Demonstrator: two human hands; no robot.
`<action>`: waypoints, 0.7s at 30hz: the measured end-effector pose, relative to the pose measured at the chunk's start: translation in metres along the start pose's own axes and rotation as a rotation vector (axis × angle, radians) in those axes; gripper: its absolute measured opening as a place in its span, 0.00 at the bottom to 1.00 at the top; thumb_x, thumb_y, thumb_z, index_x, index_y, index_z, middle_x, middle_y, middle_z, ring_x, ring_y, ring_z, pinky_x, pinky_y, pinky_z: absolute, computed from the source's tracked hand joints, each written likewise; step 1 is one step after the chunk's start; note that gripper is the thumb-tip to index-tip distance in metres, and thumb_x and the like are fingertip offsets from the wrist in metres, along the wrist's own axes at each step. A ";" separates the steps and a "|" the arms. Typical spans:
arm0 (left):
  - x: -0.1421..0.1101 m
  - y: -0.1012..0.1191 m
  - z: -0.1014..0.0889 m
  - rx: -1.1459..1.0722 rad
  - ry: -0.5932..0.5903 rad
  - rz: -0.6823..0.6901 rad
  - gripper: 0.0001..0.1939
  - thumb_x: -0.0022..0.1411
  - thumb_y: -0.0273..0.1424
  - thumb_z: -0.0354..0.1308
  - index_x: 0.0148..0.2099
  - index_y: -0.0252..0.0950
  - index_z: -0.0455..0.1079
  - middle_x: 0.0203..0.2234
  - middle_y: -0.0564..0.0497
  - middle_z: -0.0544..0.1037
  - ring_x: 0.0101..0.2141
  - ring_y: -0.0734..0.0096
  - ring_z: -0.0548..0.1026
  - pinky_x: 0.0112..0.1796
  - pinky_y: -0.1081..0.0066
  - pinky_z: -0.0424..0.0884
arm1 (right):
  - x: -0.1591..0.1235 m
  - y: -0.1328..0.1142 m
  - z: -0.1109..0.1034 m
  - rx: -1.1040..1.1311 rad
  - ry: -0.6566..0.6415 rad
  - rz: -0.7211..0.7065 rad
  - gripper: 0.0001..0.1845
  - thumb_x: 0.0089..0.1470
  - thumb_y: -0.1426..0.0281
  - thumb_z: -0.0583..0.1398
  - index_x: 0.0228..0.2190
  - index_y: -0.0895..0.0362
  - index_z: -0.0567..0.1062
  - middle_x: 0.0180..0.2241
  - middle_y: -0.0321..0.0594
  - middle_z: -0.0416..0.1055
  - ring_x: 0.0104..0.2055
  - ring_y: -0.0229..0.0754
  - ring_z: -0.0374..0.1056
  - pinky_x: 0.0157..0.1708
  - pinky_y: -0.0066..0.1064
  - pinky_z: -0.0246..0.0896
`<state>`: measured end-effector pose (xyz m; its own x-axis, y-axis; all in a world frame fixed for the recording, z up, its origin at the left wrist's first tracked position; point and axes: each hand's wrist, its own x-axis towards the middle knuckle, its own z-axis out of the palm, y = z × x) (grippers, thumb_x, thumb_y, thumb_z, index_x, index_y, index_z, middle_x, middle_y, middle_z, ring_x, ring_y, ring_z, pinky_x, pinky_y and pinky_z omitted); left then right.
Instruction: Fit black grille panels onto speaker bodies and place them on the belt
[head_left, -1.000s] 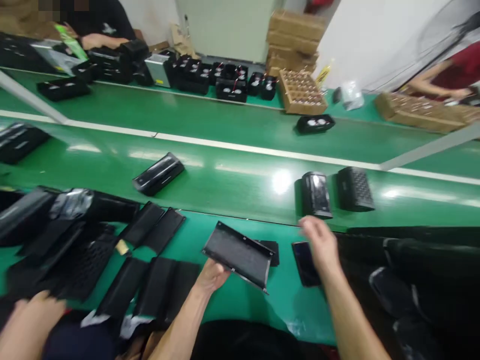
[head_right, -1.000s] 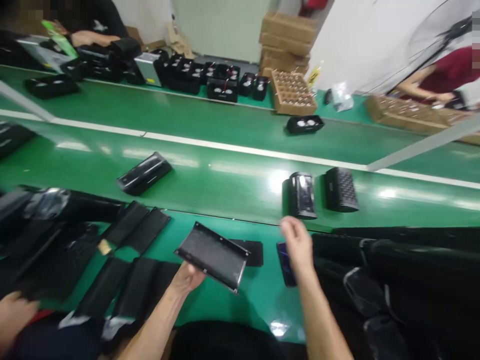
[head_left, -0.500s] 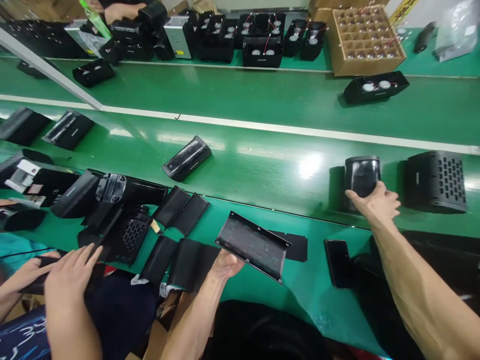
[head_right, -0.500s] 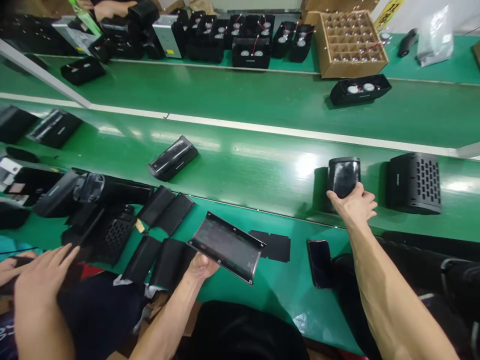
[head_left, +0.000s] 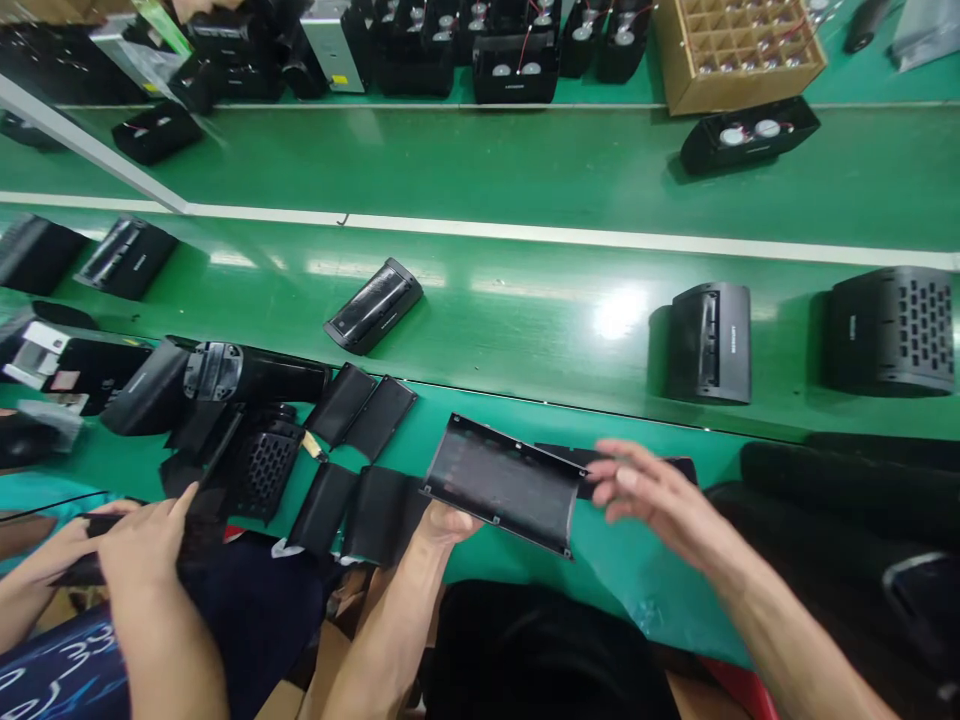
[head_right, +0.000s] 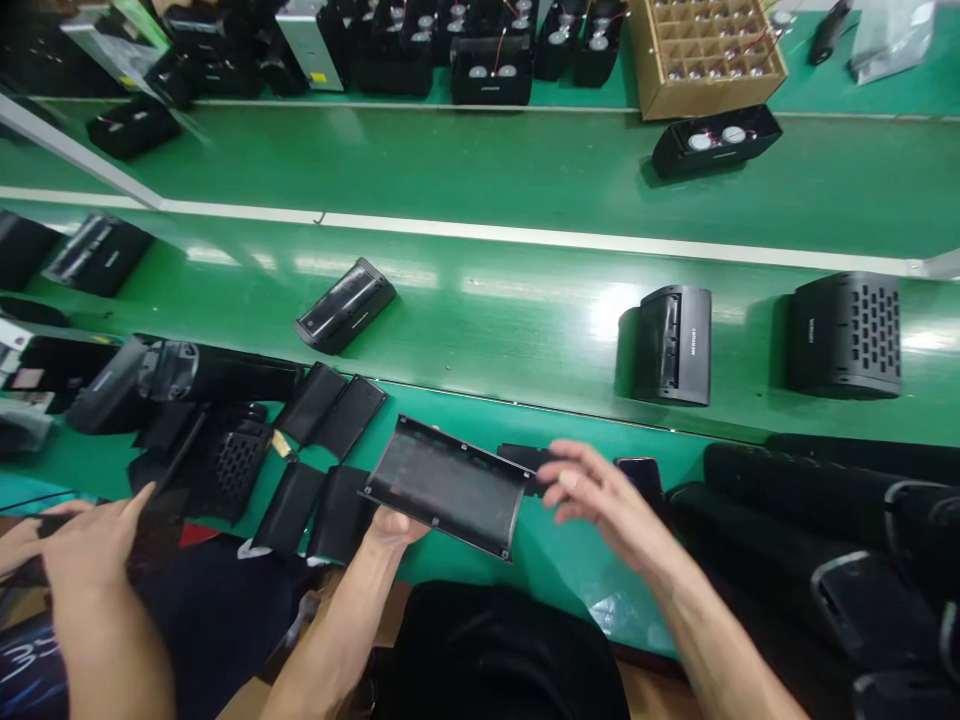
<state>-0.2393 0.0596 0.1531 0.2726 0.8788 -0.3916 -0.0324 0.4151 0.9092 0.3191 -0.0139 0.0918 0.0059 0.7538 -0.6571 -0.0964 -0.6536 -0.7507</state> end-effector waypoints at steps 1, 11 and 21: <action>-0.009 -0.005 -0.037 0.109 0.103 0.091 0.21 0.63 0.28 0.62 0.41 0.71 0.79 0.10 0.68 0.71 0.25 0.68 0.82 0.22 0.72 0.73 | -0.016 0.008 0.016 0.139 -0.105 0.080 0.34 0.52 0.47 0.67 0.53 0.53 0.70 0.38 0.47 0.79 0.31 0.49 0.76 0.26 0.37 0.70; -0.021 -0.037 -0.092 0.155 0.188 0.070 0.27 0.58 0.23 0.66 0.45 0.71 0.79 0.19 0.74 0.79 0.21 0.68 0.82 0.09 0.74 0.66 | -0.043 0.025 0.060 0.299 -0.178 0.168 0.27 0.56 0.45 0.67 0.24 0.56 0.71 0.15 0.35 0.71 0.14 0.35 0.66 0.13 0.22 0.55; -0.028 -0.043 -0.090 0.250 0.628 0.297 0.16 0.63 0.32 0.68 0.43 0.67 0.81 0.38 0.84 0.81 0.43 0.69 0.85 0.11 0.81 0.62 | -0.040 0.034 0.057 0.199 -0.203 0.177 0.29 0.57 0.43 0.64 0.23 0.56 0.73 0.13 0.39 0.72 0.14 0.35 0.63 0.15 0.25 0.55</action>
<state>-0.3318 0.0383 0.1117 -0.3180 0.9460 -0.0627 0.2219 0.1386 0.9652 0.2587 -0.0623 0.0967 -0.2247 0.6406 -0.7342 -0.2705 -0.7649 -0.5846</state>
